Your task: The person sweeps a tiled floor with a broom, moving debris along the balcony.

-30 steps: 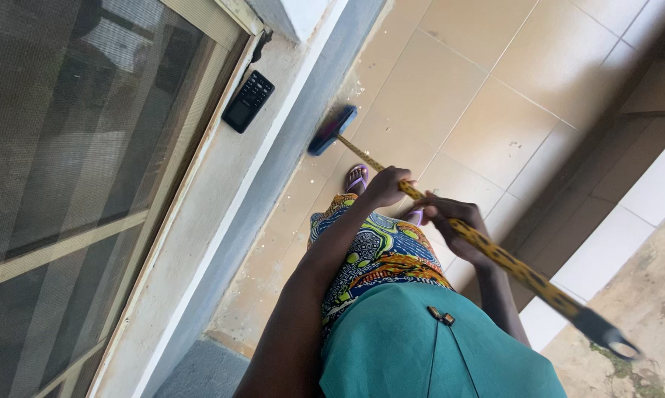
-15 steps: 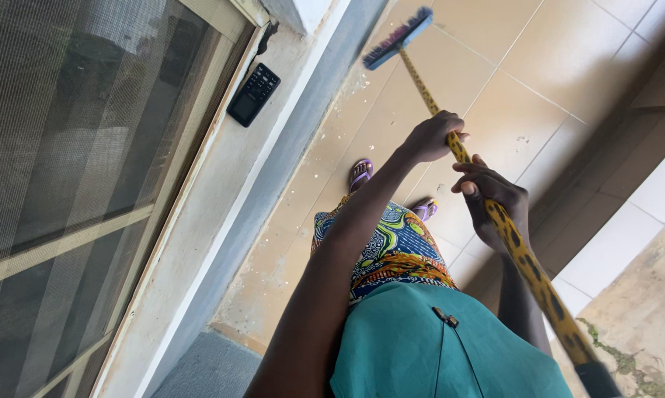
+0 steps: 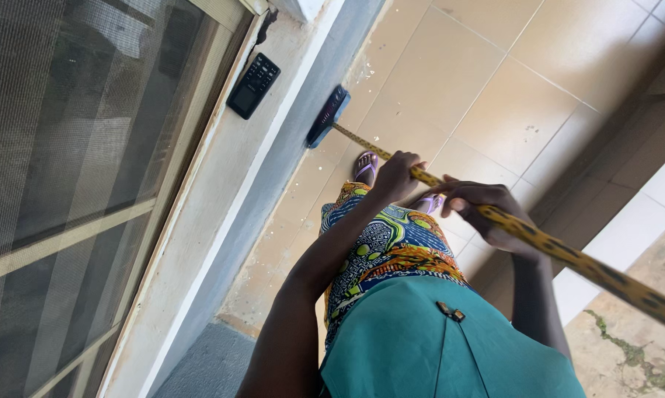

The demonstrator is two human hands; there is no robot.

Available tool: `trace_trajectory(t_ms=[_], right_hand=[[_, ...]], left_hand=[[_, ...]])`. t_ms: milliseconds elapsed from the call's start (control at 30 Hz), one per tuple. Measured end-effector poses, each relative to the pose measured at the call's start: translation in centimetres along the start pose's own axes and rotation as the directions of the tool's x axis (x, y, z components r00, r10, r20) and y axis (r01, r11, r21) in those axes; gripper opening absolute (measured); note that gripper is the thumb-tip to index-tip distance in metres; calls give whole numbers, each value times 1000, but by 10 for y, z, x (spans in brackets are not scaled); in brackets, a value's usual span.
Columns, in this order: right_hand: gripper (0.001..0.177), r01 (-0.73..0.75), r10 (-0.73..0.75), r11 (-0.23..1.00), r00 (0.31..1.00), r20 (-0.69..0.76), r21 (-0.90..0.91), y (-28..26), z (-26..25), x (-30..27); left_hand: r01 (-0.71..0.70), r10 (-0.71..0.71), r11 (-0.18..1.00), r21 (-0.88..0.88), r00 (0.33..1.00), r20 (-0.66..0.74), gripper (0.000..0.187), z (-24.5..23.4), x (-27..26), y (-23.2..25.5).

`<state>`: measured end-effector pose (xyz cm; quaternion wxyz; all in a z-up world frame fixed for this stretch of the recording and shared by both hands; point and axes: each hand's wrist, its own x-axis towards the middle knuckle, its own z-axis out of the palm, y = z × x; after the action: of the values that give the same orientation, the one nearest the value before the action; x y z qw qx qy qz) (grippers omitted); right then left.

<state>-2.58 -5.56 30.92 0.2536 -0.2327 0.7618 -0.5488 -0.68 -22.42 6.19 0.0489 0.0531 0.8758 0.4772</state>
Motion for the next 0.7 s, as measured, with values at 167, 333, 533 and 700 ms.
trace_trajectory(t_ms=[167,333,533,700], right_hand=[[38,1,22,996,966,-258,88,-18,-26,-40],[42,30,-28,1000,934,-355,-1,-19,-21,-35],[37,103,-114,990,986,-125,-91,-10,-2,-2],[29,51,-57,993,997,50,111,9,10,15]], left_hand=[[-118,118,993,-25,993,27,15,12,34,53],[-129,130,989,-66,991,11,15,14,74,59],[-112,111,994,-21,993,-34,18,6,56,13],[50,-46,998,33,994,-96,20,6,-19,-22]])
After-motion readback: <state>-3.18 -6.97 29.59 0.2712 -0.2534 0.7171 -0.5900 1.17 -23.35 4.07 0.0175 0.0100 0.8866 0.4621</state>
